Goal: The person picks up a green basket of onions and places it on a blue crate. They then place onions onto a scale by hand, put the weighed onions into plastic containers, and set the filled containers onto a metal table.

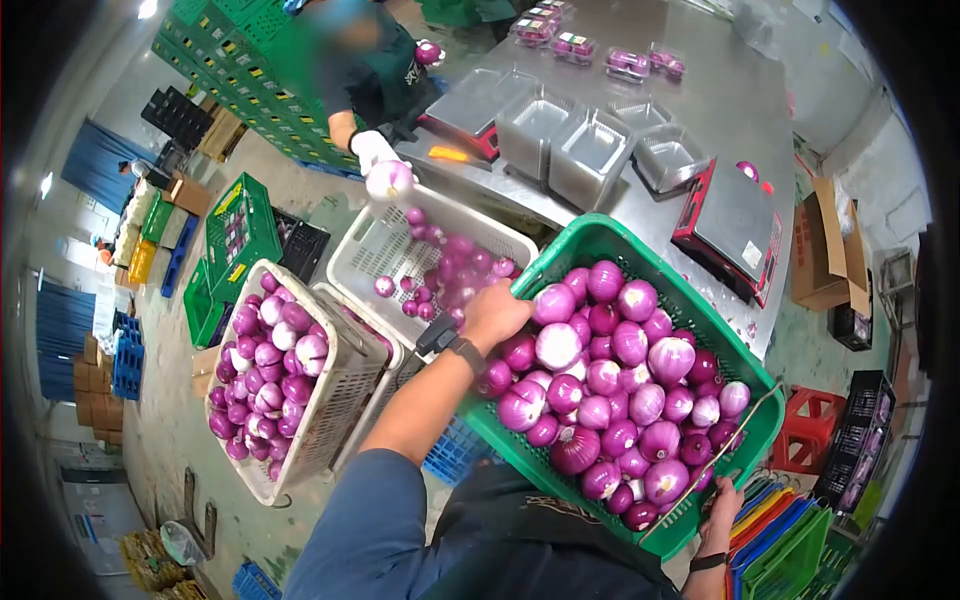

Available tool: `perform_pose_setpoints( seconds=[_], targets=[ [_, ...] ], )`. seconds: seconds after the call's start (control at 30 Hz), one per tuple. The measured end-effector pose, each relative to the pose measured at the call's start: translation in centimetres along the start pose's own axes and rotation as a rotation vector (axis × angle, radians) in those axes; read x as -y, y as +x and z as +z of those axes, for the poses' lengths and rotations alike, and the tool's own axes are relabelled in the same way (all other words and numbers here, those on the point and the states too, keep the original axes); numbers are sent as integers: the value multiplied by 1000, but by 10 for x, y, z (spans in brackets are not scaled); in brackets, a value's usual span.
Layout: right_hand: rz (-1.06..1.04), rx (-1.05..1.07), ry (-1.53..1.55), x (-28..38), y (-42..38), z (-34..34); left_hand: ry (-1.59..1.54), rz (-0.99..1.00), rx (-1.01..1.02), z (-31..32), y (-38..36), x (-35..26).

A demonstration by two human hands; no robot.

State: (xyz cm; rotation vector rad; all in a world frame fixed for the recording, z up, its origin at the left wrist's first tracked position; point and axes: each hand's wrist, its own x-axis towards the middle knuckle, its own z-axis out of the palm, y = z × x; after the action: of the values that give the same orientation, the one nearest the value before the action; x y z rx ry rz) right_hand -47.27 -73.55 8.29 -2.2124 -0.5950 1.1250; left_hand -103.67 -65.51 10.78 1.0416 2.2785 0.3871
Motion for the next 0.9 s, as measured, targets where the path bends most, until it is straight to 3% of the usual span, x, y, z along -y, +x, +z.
perform_pose_setpoints(
  seconds=[0.2, 0.3, 0.37, 0.43, 0.53, 0.57, 0.63, 0.67, 0.7, 0.77, 0.8, 0.83, 0.87, 0.9],
  targets=[
    [-52, 18, -87, -10, -3, -5, -29, 5, -1, 0, -3, 3],
    [-1066, -532, -730, -15, -23, 5, -56, 20, -53, 1, -4, 5],
    [-985, -300, -601, -11, -45, 15, -105, 68, -151, 4, -11, 9],
    [-759, 22, -454, -1, -81, 35, -108, 148, -198, -1, -22, 7],
    [-823, 28, -563, -20, -97, 51, -68, 314, -357, 6, -40, 20],
    [-787, 64, -442, -11, -112, 52, -59, 340, -359, 3, -57, 27],
    [-847, 150, -215, -57, -62, 53, -32, 435, -320, -10, -95, 39],
    [-904, 116, -269, -45, -76, 46, -2, 407, -299, -9, -109, 48],
    [-696, 107, -326, -28, -95, 34, 31, 383, -273, -5, -121, 59],
    [-726, -4, -273, -26, -103, -7, 135, 412, -443, 21, -137, 95],
    [-761, -88, -224, -36, -85, -30, 69, 389, -413, 30, -142, 107],
    [-721, -102, -156, -46, -71, -58, -2, 345, -403, 33, -143, 114],
    [-535, -77, -113, -44, -75, -84, -17, 350, -426, 33, -145, 113],
    [-542, -54, -46, -76, -41, -105, -48, 362, -443, 34, -143, 113]
  ],
)
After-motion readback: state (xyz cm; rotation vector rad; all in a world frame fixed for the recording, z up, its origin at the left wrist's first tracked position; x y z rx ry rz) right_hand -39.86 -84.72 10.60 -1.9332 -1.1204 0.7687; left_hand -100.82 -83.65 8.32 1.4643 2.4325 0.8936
